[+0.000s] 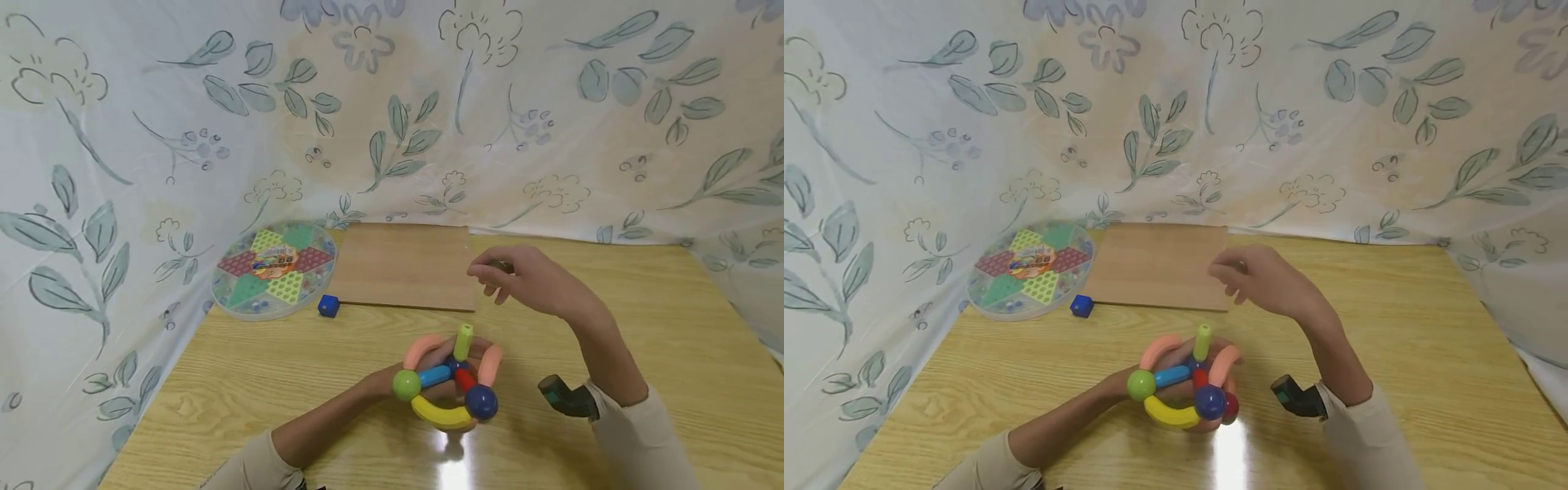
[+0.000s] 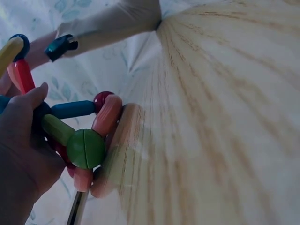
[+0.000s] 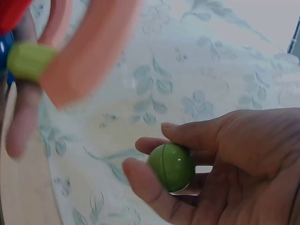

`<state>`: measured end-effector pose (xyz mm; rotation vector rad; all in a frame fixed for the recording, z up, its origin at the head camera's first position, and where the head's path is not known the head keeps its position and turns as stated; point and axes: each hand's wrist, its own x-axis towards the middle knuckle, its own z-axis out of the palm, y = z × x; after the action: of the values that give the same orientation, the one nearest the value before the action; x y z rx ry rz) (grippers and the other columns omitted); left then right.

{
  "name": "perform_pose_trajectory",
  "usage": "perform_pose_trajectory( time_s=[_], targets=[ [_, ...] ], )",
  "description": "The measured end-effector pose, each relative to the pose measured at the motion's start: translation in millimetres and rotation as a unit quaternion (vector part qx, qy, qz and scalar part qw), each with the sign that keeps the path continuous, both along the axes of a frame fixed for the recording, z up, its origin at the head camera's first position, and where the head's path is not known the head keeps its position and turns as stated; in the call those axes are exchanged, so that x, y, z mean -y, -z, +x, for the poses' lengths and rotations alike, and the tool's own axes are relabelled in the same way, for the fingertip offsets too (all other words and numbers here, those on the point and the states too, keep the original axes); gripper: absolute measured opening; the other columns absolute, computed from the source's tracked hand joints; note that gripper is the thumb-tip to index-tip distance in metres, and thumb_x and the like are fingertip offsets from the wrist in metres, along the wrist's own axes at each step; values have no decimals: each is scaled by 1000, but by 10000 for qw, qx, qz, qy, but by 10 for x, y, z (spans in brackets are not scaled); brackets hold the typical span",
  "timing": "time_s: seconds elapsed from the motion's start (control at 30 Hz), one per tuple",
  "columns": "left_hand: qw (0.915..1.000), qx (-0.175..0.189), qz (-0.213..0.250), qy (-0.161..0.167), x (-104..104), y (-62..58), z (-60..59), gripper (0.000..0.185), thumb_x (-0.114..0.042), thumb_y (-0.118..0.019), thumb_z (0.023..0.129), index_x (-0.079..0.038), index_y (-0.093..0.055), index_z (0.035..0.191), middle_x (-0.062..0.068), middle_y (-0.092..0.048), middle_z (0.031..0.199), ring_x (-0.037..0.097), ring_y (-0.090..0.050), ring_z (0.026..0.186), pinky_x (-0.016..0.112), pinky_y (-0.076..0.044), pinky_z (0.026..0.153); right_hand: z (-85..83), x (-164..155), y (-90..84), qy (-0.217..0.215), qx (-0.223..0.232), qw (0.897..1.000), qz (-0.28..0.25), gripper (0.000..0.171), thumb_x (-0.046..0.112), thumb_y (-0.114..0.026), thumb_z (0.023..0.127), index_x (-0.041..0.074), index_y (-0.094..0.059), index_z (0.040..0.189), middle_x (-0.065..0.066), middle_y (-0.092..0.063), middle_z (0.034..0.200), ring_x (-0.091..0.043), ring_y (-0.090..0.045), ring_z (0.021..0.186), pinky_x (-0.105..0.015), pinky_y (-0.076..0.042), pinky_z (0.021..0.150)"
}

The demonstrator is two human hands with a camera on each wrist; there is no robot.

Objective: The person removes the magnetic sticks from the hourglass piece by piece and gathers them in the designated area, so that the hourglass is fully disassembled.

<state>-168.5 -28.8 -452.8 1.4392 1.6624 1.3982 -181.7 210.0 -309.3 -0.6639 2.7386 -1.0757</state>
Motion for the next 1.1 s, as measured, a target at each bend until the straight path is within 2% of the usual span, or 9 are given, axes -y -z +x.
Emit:
perform_pose_trajectory(
  time_s=[0.2,0.37,0.43,0.5,0.67,0.77,0.9,1.0,1.1],
  targets=[
    [9995,258,100,124,32,-82,26,64,-37,-38,112,8,-22,155,38,-54,138,26,-59,128,28,-45,117,-168,-296,-10,847,226,9961,-70,45,36,-53,110,4,-61,140,-22,-72,125,-29,-76,103,-58,-55,100],
    [9997,193,85,92,11,-82,22,65,-34,-42,112,6,-20,158,35,-47,149,27,-59,131,27,-45,116,-371,-598,117,1275,517,9902,-226,57,34,-55,108,5,-45,156,-26,-58,144,-41,-60,130,-57,-48,105],
    [9996,241,82,98,5,-58,19,65,-31,-46,111,4,-19,159,33,-43,154,26,-59,132,27,-46,116,-463,-703,209,1335,638,9885,-297,61,30,-56,108,3,-38,159,-27,-53,147,-42,-56,132,-58,-46,106],
    [9992,349,118,119,11,-36,18,65,-30,-46,111,3,-19,160,33,-42,155,27,-59,132,28,-47,116,-560,-803,321,1390,808,9862,-392,65,26,-56,107,0,-31,161,-30,-53,145,-35,-61,127,-56,-47,106],
    [9990,412,154,117,1,-52,32,66,-28,-47,110,3,-18,160,34,-36,159,30,-58,133,27,-47,115,-790,-1012,684,1671,1393,9714,-954,71,24,-54,109,-8,-18,160,-28,-59,136,0,-72,95,-28,-56,96],
    [9996,243,127,34,-22,-97,45,62,-17,-49,108,7,-21,158,35,-38,157,32,-61,129,26,-49,113,-897,-1093,899,1804,1731,9587,-1355,69,23,-53,110,-11,-19,159,-21,-60,134,3,-72,91,-19,-58,93],
    [9999,142,93,10,-34,-125,54,61,-12,-50,106,8,-23,157,35,-41,155,32,-62,128,26,-50,112,-973,-1162,1096,1919,1773,9543,-1448,57,18,-49,111,-12,-33,155,-16,-58,134,6,-68,96,-16,-56,94],
    [9998,186,71,49,-33,-99,49,62,-19,-49,108,5,-22,158,34,-41,156,28,-61,129,26,-49,113,-990,-1194,1180,2126,1701,9539,-1262,52,18,-50,109,-13,-42,150,-22,-54,141,0,-63,107,-19,-51,99],
    [9993,344,73,113,-22,-71,43,65,-27,-48,110,2,-20,160,32,-38,159,26,-58,135,27,-47,115,-998,-1208,1202,2321,1674,9538,-921,60,22,-55,107,-14,-39,152,-32,-44,155,-27,-55,133,-40,-45,116]
  ],
)
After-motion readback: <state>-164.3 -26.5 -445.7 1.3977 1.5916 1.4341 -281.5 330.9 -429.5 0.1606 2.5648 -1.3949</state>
